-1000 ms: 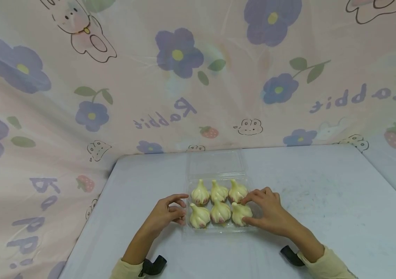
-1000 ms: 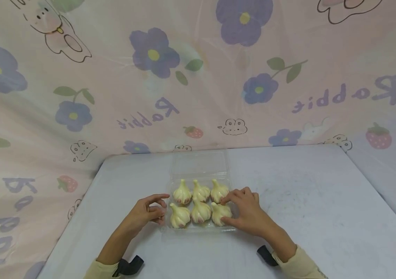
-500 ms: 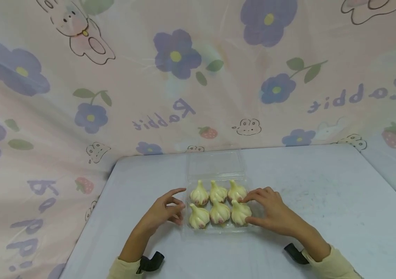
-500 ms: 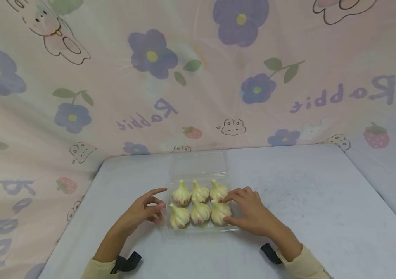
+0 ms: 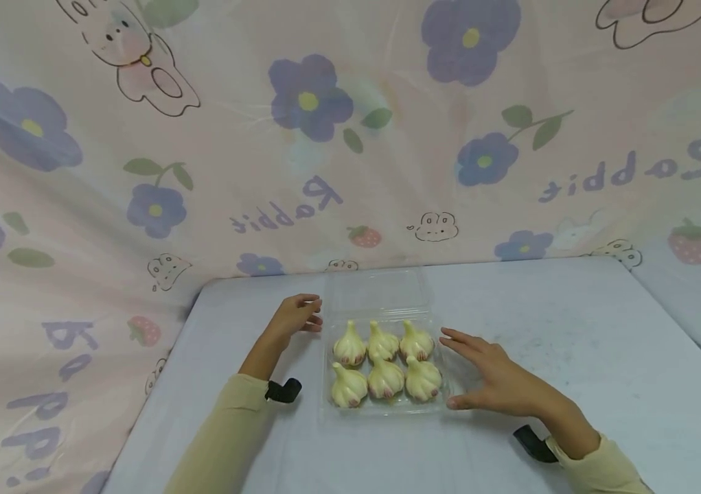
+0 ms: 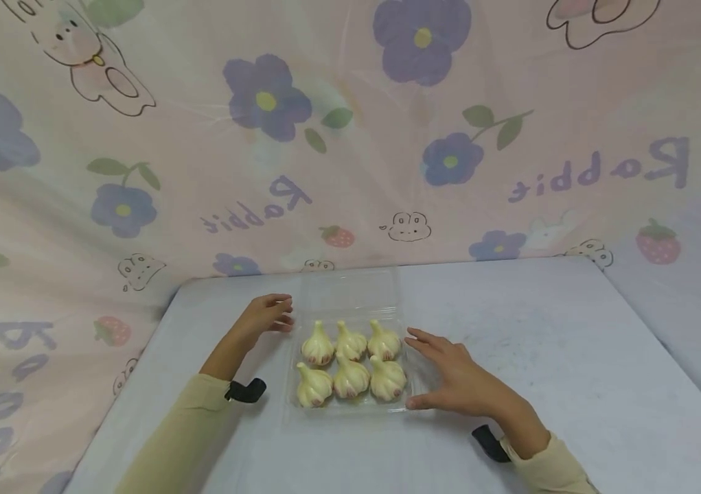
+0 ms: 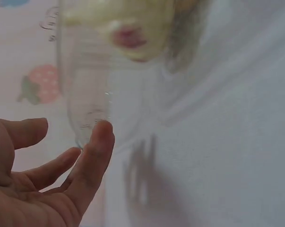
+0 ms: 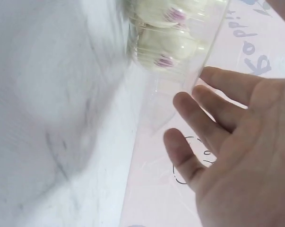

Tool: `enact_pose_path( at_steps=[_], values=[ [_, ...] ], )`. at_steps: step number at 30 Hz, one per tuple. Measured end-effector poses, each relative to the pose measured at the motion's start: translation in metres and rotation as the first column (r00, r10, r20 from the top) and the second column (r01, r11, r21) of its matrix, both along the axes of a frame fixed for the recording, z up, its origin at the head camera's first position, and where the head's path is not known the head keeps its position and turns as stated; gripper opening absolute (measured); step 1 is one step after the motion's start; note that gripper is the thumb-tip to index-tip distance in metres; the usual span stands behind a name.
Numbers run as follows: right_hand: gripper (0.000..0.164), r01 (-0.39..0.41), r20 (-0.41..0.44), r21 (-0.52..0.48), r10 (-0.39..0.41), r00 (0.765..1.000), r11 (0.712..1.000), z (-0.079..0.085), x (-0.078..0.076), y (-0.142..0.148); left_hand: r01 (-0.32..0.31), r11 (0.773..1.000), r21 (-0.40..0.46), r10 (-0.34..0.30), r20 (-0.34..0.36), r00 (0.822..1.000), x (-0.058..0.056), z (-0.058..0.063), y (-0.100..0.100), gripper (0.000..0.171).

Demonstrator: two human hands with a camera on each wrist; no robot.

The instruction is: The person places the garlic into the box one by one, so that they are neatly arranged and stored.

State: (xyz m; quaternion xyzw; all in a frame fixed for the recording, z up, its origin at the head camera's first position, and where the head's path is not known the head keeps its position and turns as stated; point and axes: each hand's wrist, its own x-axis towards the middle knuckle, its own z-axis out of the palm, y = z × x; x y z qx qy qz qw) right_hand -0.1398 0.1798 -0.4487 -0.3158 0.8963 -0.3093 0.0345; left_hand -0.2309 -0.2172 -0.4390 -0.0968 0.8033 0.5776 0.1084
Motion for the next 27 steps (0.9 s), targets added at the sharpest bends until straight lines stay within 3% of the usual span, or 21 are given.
enact_pose_path(
  at_steps=[5,8,11,18,27],
  values=[
    [0.101,-0.022,0.008,0.007,0.022,1.0,1.0,0.0,0.002,0.0,-0.03,0.983,0.179,0.01,0.108,0.994,-0.023,-0.013,-0.003,0.051],
    [0.102,-0.037,-0.007,0.018,0.037,0.999,0.999,-0.001,0.002,0.0,-0.082,0.948,0.308,0.032,0.163,0.986,-0.029,-0.018,-0.005,0.049],
    [0.104,-0.034,-0.014,0.032,0.035,0.999,0.999,-0.002,0.002,0.001,-0.104,0.927,0.361,0.042,0.174,0.984,-0.031,-0.021,-0.005,0.046],
    [0.103,-0.028,-0.021,0.044,0.029,0.999,0.999,-0.001,0.002,0.0,-0.119,0.913,0.389,0.057,0.167,0.984,-0.032,-0.021,0.0,0.043],
    [0.101,-0.035,-0.037,0.055,0.037,0.999,0.998,0.002,0.002,0.0,-0.078,0.931,0.357,0.05,0.087,0.995,-0.032,-0.011,0.006,0.042]
  ],
)
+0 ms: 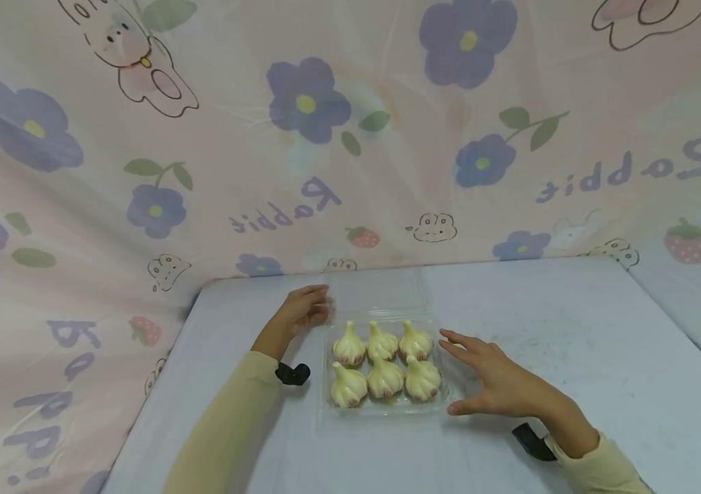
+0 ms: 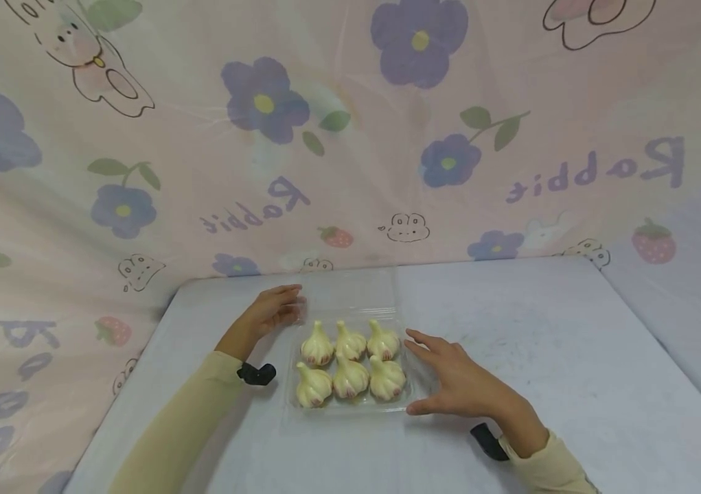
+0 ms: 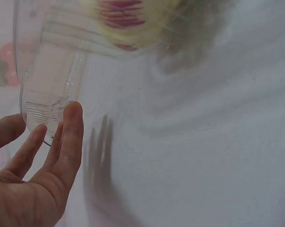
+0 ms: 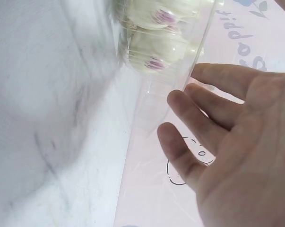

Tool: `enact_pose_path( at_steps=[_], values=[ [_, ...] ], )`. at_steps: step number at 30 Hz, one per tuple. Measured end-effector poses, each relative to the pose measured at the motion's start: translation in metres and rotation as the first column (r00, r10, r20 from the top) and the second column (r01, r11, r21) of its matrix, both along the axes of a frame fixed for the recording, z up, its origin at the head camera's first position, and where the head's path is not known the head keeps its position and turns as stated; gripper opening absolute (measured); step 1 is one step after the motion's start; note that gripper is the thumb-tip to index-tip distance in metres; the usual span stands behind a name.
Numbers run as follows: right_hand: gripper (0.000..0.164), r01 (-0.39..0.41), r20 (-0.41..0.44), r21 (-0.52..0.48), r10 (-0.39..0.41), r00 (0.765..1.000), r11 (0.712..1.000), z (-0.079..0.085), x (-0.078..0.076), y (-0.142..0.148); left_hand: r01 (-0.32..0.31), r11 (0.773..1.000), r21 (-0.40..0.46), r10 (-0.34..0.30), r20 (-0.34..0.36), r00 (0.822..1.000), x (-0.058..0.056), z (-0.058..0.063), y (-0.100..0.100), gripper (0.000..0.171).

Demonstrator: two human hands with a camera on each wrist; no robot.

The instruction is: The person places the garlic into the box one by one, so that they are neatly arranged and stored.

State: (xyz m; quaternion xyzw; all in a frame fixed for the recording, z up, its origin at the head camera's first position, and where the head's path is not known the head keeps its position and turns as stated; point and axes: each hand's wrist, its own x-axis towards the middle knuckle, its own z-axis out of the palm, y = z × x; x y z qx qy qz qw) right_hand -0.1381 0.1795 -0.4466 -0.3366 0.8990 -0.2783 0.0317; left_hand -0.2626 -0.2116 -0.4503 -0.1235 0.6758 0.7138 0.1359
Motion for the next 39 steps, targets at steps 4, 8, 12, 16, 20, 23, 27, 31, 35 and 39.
enact_pose_path(
  at_steps=[4,8,12,16,20,23,27,31,35,39],
  values=[
    [0.099,-0.004,-0.008,-0.006,0.004,1.0,1.0,0.002,-0.001,0.002,0.012,1.0,-0.003,-0.012,-0.047,0.999,0.001,0.007,0.003,0.045],
    [0.099,-0.006,-0.006,-0.004,0.006,1.0,1.0,0.003,-0.002,0.003,0.033,0.999,-0.017,-0.034,-0.094,0.995,0.003,0.011,0.003,0.048],
    [0.099,0.0,-0.018,-0.002,0.0,1.0,1.0,0.003,-0.001,0.004,0.048,0.995,-0.09,-0.063,-0.175,0.983,0.004,0.011,0.004,0.049],
    [0.098,0.011,-0.036,-0.008,-0.011,0.999,1.0,0.001,0.0,0.005,0.043,0.989,-0.139,-0.078,-0.261,0.962,0.005,0.014,0.005,0.046],
    [0.096,0.034,-0.03,-0.003,-0.034,0.999,0.999,-0.001,-0.003,0.005,0.032,0.992,-0.123,-0.071,-0.33,0.941,0.006,0.022,0.007,0.037],
    [0.095,0.046,-0.016,0.001,-0.046,0.999,0.999,-0.002,-0.006,0.004,0.005,0.992,-0.128,-0.052,-0.364,0.93,0.007,0.027,0.009,0.029],
    [0.091,0.063,-0.01,0.001,-0.063,0.998,0.998,-0.001,-0.011,0.002,-0.046,0.987,-0.154,-0.023,-0.415,0.91,0.008,0.03,0.014,0.025],
    [0.084,0.104,-0.035,0.003,-0.104,0.994,0.995,0.0,-0.018,0.0,-0.12,0.972,-0.203,0.0,-0.509,0.861,0.007,0.033,0.021,0.023],
    [0.077,0.151,-0.045,0.011,-0.151,0.988,0.988,0.0,-0.025,-0.004,-0.175,0.956,-0.235,0.018,-0.549,0.835,0.006,0.035,0.026,0.019],
    [0.074,0.175,-0.038,0.026,-0.174,0.984,0.984,0.002,-0.026,-0.008,-0.156,0.96,-0.234,0.005,-0.539,0.842,0.007,0.037,0.024,0.023]
  ],
)
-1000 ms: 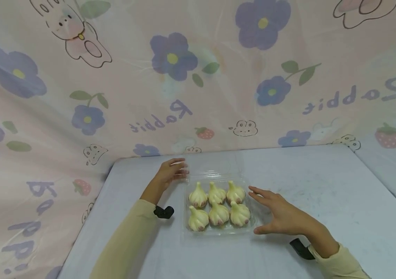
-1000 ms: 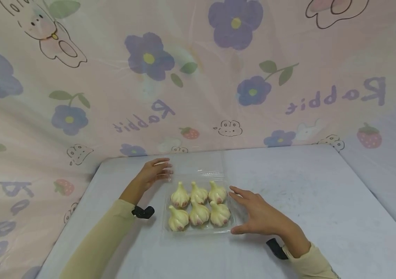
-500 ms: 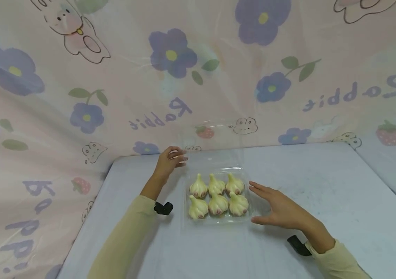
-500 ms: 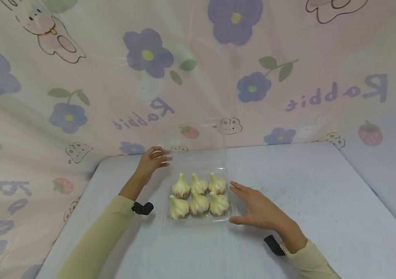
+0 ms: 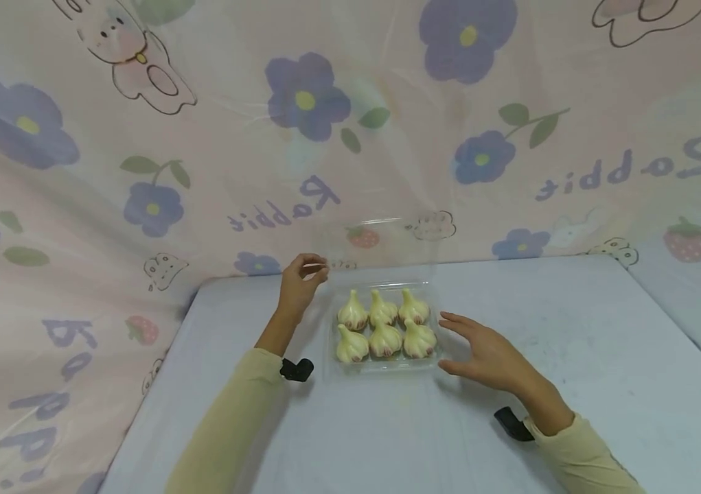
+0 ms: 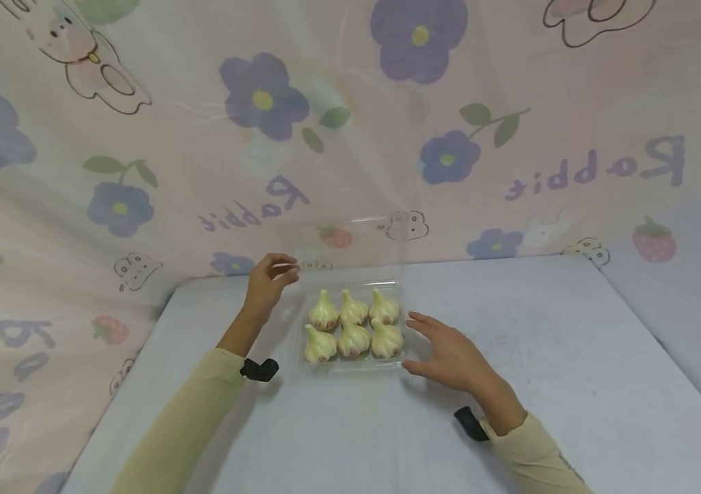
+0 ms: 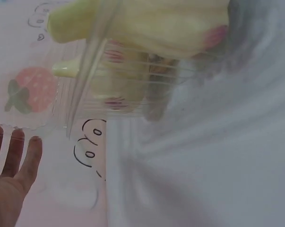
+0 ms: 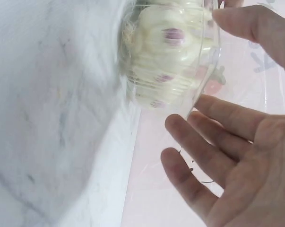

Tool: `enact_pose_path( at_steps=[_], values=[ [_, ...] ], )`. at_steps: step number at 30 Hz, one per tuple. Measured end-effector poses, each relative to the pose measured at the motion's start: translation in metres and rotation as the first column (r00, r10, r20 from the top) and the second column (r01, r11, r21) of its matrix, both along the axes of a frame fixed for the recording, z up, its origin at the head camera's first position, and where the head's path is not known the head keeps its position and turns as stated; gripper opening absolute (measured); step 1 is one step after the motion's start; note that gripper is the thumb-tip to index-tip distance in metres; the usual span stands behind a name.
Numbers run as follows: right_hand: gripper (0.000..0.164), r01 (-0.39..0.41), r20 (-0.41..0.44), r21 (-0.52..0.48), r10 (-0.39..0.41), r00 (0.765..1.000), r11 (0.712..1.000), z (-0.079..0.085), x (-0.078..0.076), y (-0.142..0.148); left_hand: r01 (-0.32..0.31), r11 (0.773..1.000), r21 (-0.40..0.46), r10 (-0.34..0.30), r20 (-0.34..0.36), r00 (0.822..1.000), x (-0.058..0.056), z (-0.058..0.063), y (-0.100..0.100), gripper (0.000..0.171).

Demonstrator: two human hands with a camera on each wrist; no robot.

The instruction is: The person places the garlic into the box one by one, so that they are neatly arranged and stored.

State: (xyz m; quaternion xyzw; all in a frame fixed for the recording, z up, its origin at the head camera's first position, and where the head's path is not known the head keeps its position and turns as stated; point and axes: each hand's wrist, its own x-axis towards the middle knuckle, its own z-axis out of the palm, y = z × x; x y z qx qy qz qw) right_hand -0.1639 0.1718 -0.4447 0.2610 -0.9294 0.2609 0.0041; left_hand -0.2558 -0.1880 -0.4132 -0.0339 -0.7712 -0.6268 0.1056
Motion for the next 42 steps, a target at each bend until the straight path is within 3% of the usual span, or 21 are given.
enact_pose_path(
  at_steps=[5,11,15,19,24,28,33,38,42],
  values=[
    [0.073,0.008,0.028,-0.003,-0.008,1.0,1.0,0.002,0.003,-0.003,0.013,1.0,-0.005,-0.013,-0.057,0.998,0.003,0.009,-0.005,0.029],
    [0.073,0.026,0.016,0.018,-0.026,1.0,0.999,0.005,0.003,-0.002,0.049,0.997,-0.056,-0.059,-0.199,0.978,0.008,0.04,-0.003,0.037],
    [0.073,0.026,0.013,0.023,-0.026,1.0,0.999,0.005,0.003,-0.002,0.013,0.991,-0.133,-0.05,-0.281,0.958,0.016,0.059,-0.003,0.028],
    [0.075,0.016,0.018,0.011,-0.016,1.0,1.0,0.008,0.003,-0.002,-0.043,0.975,-0.22,-0.028,-0.311,0.95,0.024,0.068,-0.003,0.022],
    [0.074,0.051,0.008,-0.077,-0.05,0.999,0.996,0.021,0.002,0.001,-0.063,0.957,-0.282,-0.036,-0.332,0.943,0.033,0.064,-0.004,0.021],
    [0.064,0.11,-0.089,-0.179,-0.127,0.988,0.978,0.037,-0.001,0.002,-0.071,0.94,-0.335,-0.077,-0.409,0.909,0.042,0.059,-0.004,0.016],
    [0.058,0.168,-0.217,-0.285,-0.234,0.948,0.944,0.051,-0.006,0.002,-0.086,0.911,-0.404,-0.13,-0.48,0.868,0.055,0.052,-0.007,0.01],
    [0.057,0.124,-0.294,-0.367,-0.242,0.924,0.922,0.057,-0.011,0.0,-0.115,0.878,-0.465,-0.172,-0.529,0.831,0.069,0.043,-0.009,0.007],
    [0.052,0.11,-0.324,-0.371,-0.239,0.915,0.922,0.056,-0.011,-0.002,-0.129,0.856,-0.501,-0.185,-0.53,0.828,0.082,0.035,-0.009,0.008]
  ],
)
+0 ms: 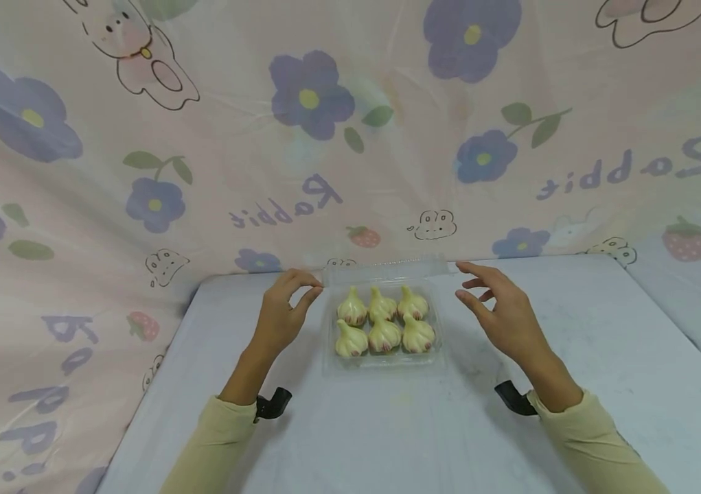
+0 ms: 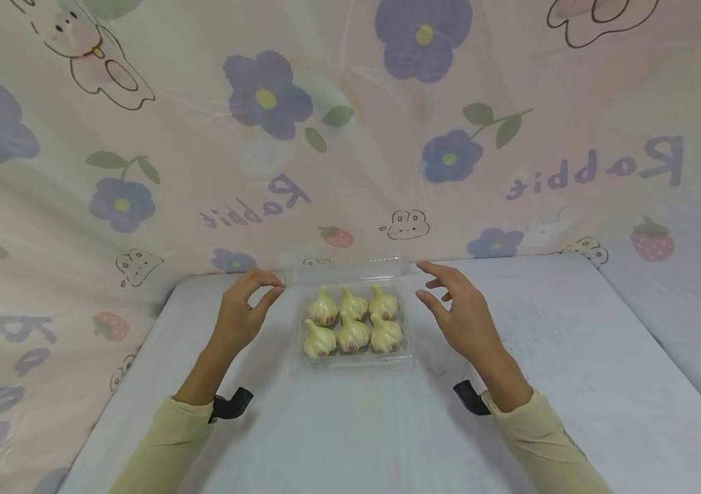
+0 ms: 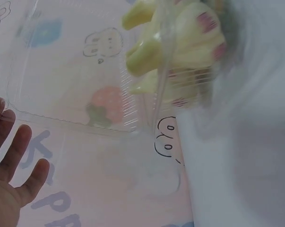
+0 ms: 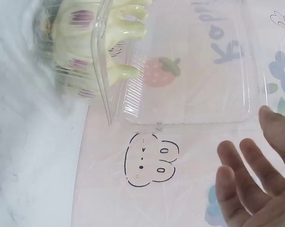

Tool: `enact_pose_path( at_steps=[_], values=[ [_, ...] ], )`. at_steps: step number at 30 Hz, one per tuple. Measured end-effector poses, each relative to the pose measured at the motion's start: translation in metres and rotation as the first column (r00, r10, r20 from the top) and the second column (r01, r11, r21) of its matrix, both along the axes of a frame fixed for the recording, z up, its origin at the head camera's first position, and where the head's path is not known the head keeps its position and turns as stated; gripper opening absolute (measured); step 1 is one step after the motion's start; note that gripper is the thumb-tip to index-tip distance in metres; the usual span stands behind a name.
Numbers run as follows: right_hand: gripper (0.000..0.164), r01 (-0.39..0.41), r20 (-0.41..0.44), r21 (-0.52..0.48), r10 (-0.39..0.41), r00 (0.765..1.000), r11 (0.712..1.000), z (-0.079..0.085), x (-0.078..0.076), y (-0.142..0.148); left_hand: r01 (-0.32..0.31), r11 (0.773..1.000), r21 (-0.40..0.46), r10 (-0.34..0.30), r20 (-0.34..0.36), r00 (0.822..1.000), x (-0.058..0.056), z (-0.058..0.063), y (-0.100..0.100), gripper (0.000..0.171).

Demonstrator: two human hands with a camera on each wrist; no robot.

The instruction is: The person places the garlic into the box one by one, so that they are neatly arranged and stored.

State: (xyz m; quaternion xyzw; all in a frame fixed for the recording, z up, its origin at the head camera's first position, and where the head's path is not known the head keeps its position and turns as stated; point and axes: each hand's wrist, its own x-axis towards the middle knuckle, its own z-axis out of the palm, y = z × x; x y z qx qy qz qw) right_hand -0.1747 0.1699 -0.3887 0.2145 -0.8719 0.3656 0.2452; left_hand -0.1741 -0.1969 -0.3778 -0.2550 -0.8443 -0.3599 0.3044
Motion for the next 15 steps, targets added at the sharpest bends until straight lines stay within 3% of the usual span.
enact_pose_path(
  at_steps=[9,15],
  values=[
    [0.025,0.037,-0.064,-0.004,-0.037,0.997,0.999,-0.007,0.005,-0.003,0.01,1.0,-0.023,-0.01,0.009,1.0,0.02,-0.02,-0.002,0.011],
    [0.017,0.002,-0.021,-0.031,-0.003,1.0,1.0,-0.021,0.013,-0.002,0.023,1.0,-0.019,-0.022,0.013,1.0,0.032,-0.037,-0.003,0.012]
  ],
)
